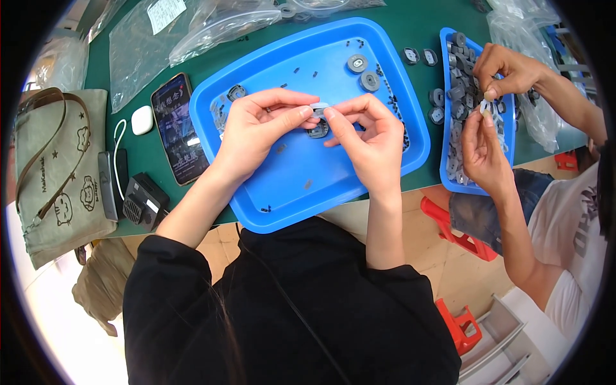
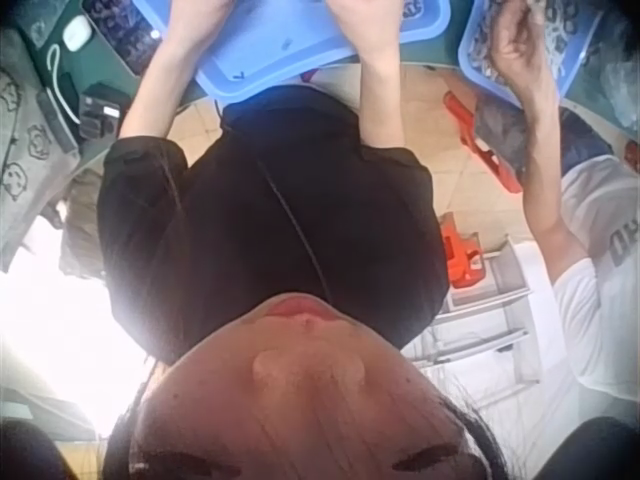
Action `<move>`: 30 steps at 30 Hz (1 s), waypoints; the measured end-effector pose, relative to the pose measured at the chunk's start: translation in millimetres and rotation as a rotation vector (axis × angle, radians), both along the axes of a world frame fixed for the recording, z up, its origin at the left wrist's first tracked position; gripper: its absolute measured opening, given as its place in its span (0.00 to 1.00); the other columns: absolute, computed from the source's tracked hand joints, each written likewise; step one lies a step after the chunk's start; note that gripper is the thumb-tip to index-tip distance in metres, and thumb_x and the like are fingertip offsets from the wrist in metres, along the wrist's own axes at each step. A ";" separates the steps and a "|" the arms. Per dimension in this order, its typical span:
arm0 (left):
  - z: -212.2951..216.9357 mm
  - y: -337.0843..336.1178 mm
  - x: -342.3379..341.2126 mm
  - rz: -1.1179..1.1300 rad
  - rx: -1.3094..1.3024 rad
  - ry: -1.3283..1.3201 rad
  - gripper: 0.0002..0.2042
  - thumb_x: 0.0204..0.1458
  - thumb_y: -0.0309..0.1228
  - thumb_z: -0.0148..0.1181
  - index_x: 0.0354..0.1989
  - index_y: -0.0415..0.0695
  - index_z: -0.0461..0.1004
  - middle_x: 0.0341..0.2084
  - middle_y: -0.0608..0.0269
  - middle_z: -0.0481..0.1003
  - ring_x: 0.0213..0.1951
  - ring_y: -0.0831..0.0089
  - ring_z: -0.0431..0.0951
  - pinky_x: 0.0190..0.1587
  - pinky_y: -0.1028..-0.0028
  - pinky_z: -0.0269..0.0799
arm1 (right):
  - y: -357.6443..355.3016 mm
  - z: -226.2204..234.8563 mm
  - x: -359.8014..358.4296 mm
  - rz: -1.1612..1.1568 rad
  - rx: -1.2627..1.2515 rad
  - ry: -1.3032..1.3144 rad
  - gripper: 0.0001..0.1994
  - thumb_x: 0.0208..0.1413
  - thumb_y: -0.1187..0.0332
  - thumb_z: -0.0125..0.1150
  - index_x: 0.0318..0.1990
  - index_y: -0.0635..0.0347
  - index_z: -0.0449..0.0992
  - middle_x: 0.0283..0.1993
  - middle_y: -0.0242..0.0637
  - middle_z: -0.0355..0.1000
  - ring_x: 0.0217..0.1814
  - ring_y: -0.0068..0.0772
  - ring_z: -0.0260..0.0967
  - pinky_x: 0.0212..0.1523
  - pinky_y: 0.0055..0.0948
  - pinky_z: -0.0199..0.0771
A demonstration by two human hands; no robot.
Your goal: The person assembles small plastic components by hand, inserting white gears and black pegs into grey plastic housings.
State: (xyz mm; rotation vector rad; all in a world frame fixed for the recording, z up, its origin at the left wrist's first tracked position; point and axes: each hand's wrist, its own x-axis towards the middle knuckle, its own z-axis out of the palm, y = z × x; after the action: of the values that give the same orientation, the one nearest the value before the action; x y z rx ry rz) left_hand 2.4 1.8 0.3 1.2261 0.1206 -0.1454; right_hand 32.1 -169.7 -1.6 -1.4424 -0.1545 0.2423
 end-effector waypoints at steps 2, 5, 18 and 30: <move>0.3 -0.3 0.1 -0.005 -0.031 -0.005 0.11 0.53 0.21 0.58 0.44 0.32 0.74 0.37 0.53 0.77 0.39 0.73 0.79 0.46 0.76 0.75 | 1.6 2.2 -0.4 0.035 -0.035 -0.022 0.05 0.54 0.76 0.60 0.37 0.67 0.73 0.31 0.36 0.74 0.32 0.18 0.72 0.27 0.17 0.75; 0.1 -0.8 -0.1 -0.015 -0.040 -0.013 0.11 0.52 0.20 0.58 0.44 0.32 0.73 0.37 0.53 0.77 0.39 0.72 0.79 0.46 0.75 0.75 | 5.0 -0.7 -1.3 0.058 -0.086 -0.069 0.05 0.56 0.74 0.58 0.37 0.66 0.71 0.30 0.35 0.75 0.31 0.18 0.72 0.26 0.18 0.73; 1.7 -1.3 -1.9 -0.001 -0.014 0.030 0.10 0.52 0.20 0.58 0.43 0.32 0.73 0.35 0.53 0.77 0.37 0.73 0.79 0.44 0.76 0.76 | -0.1 -3.3 -0.9 0.185 0.026 -0.054 0.04 0.58 0.73 0.54 0.34 0.66 0.70 0.29 0.35 0.75 0.30 0.20 0.73 0.28 0.20 0.74; 0.7 1.3 -4.2 -0.007 0.032 0.016 0.06 0.50 0.19 0.58 0.37 0.35 0.74 0.33 0.59 0.76 0.35 0.78 0.77 0.41 0.79 0.74 | 1.4 -0.3 -3.8 0.155 -0.095 -0.092 0.04 0.54 0.76 0.57 0.29 0.65 0.69 0.23 0.31 0.72 0.23 0.16 0.68 0.23 0.16 0.67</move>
State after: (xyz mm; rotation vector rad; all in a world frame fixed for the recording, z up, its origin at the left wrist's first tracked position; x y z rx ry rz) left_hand -1.8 3.1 0.9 1.2571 0.1329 -0.1597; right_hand 28.3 -168.3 -2.0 -1.5388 -0.3340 0.3139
